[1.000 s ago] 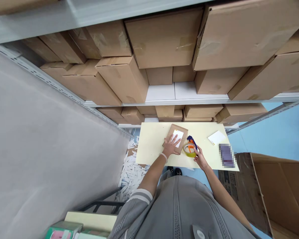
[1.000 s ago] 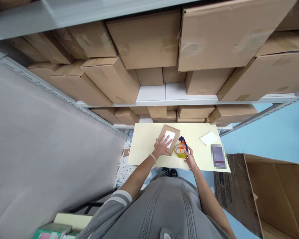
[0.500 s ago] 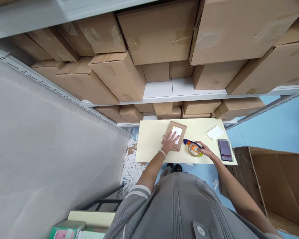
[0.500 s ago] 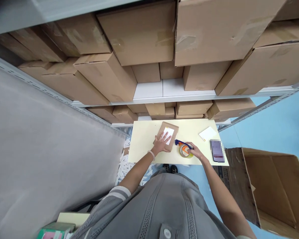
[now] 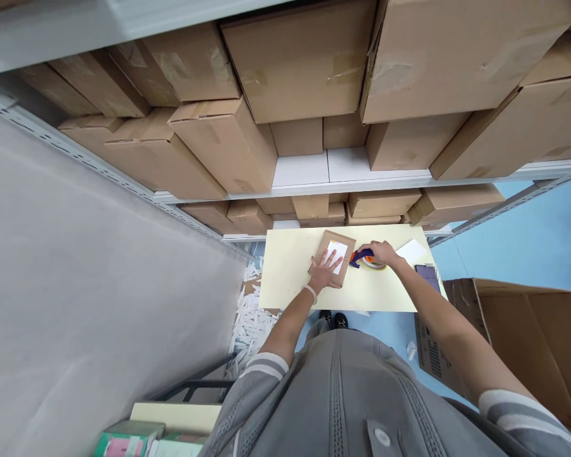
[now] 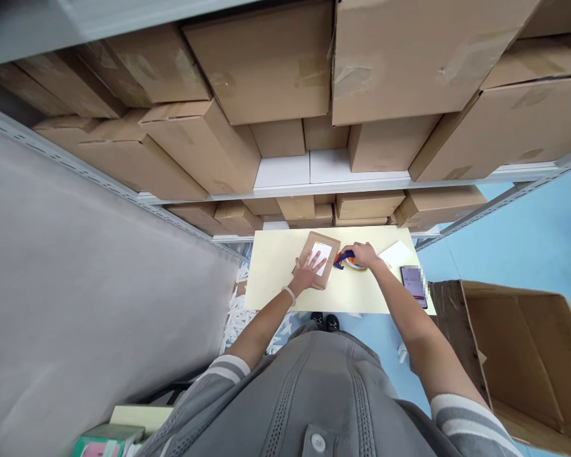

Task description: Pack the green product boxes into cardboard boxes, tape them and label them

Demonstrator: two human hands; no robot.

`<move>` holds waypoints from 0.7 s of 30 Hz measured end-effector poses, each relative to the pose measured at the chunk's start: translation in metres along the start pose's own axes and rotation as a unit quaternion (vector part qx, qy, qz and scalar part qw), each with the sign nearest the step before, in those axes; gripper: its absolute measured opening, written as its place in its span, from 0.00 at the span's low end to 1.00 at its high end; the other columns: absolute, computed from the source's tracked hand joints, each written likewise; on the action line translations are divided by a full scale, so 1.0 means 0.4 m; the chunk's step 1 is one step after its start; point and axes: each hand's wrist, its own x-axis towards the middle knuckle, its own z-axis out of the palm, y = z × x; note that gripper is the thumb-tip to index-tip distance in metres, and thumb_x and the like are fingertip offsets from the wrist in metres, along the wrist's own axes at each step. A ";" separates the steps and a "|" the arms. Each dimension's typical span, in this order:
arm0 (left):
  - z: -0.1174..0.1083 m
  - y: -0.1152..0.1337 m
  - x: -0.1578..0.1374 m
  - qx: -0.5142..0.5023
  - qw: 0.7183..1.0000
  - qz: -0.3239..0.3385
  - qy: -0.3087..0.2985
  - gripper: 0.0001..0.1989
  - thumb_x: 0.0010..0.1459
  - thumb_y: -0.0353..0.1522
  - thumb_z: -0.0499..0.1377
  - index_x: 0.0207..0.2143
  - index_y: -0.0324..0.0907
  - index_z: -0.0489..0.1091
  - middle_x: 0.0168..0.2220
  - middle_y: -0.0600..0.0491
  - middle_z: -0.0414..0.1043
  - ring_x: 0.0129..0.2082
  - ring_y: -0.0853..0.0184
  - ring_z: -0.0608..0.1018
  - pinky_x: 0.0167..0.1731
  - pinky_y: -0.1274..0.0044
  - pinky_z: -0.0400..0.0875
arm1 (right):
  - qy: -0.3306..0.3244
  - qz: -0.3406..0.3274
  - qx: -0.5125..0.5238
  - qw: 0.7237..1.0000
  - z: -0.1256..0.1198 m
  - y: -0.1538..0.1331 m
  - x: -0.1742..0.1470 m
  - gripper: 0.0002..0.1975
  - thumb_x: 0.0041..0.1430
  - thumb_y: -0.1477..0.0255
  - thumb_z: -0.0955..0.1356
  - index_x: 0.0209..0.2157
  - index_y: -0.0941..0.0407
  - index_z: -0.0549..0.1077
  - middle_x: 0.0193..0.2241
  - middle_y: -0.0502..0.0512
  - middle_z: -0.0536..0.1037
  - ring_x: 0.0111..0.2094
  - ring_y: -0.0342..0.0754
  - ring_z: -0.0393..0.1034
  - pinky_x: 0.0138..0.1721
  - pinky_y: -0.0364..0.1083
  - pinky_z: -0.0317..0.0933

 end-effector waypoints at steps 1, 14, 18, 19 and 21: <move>0.002 -0.001 0.001 -0.002 1.000 0.000 -0.003 0.57 0.48 0.57 0.62 0.71 0.52 0.35 0.73 0.53 0.27 0.70 0.39 0.31 0.60 0.42 0.47 | 0.010 -0.006 -0.011 1.000 0.004 -0.013 -0.004 0.23 0.53 0.75 0.67 0.51 0.45 0.77 0.42 0.58 0.79 0.41 0.54 0.73 0.49 0.52 0.57; -0.019 0.002 -0.008 -0.001 1.000 0.004 -0.006 0.59 0.47 0.58 0.62 0.71 0.50 0.34 0.73 0.52 0.28 0.70 0.37 0.33 0.58 0.41 0.50 | 0.018 0.252 0.330 0.910 0.148 -0.031 -0.118 0.14 0.43 0.81 0.66 0.31 0.61 0.80 0.18 0.54 0.77 0.20 0.48 0.70 0.22 0.44 0.61; -0.025 0.006 -0.012 0.006 1.000 -0.002 -0.005 0.59 0.47 0.59 0.61 0.71 0.53 0.32 0.73 0.53 0.28 0.70 0.40 0.31 0.57 0.40 0.51 | 0.024 0.230 0.333 0.914 0.158 -0.033 -0.140 0.21 0.44 0.84 0.65 0.40 0.58 0.81 0.31 0.55 0.82 0.28 0.48 0.74 0.29 0.43 0.64; -0.026 0.006 -0.012 0.007 1.000 -0.003 -0.007 0.58 0.47 0.59 0.61 0.71 0.53 0.33 0.73 0.53 0.28 0.70 0.40 0.31 0.57 0.41 0.51 | 0.028 0.221 0.327 0.919 0.152 -0.031 -0.140 0.24 0.45 0.83 0.65 0.44 0.55 0.80 0.36 0.55 0.83 0.33 0.49 0.75 0.33 0.43 0.65; -0.025 0.007 -0.012 0.007 1.000 -0.003 -0.011 0.58 0.48 0.58 0.61 0.71 0.53 0.33 0.73 0.52 0.27 0.70 0.41 0.32 0.58 0.41 0.50 | 0.035 0.180 0.271 0.945 0.124 -0.025 -0.128 0.25 0.49 0.79 0.67 0.50 0.49 0.78 0.43 0.54 0.81 0.40 0.52 0.75 0.39 0.45 0.64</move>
